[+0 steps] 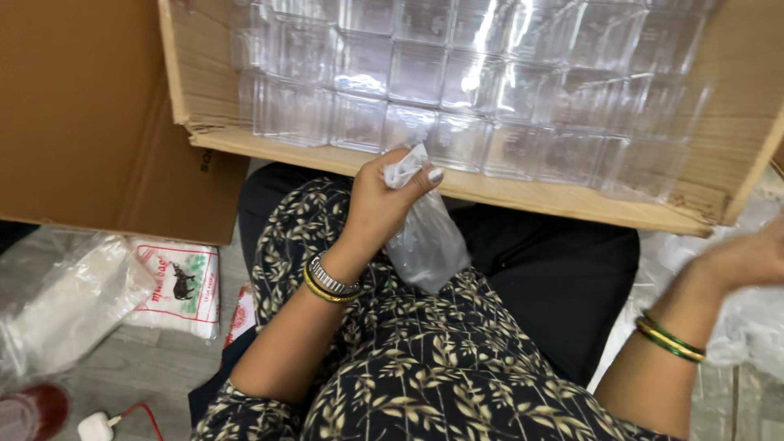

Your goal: The person sits on the floor in front of a large cardboard box filled with small clear plastic boxes. They place the plastic boxes one at a time into a clear plastic bag, occasionally adjusting the bag and pressing the boxes down to fit more inside.

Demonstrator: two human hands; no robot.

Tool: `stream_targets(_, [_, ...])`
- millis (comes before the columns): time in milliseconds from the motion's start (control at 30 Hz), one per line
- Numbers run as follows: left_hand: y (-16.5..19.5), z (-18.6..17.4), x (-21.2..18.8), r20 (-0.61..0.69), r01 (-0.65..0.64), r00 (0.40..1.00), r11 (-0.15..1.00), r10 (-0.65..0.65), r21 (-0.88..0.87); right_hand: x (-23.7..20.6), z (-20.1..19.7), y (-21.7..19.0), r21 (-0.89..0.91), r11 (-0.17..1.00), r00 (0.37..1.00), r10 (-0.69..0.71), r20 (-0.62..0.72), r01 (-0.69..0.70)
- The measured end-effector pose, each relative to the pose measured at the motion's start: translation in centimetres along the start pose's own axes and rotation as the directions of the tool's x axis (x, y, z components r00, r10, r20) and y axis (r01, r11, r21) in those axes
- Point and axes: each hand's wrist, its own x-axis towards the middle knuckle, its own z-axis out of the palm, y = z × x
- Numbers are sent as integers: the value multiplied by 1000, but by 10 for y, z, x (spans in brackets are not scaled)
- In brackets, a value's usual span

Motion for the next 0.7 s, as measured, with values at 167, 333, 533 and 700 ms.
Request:
stream_targets(167, [9,-33,1,5,-116,993,966,120,-230,-67,67,-205,693,714,812,-461,359,99])
stream_targets(333, [14,-77,-11,-115,-83,992,969,57,-232,-135,172,-383,693,651,346,-602,720,-310])
stream_targets(533, [21,-121,-29,-189,-45,982,980,7,-196,-211,257,-439,715,694,358,-647,673,-91])
stream_targets(700, [25,-129,-31,-226,-44,974,967,-14,-250,-179,241,-430,458,843,428,-317,846,-282])
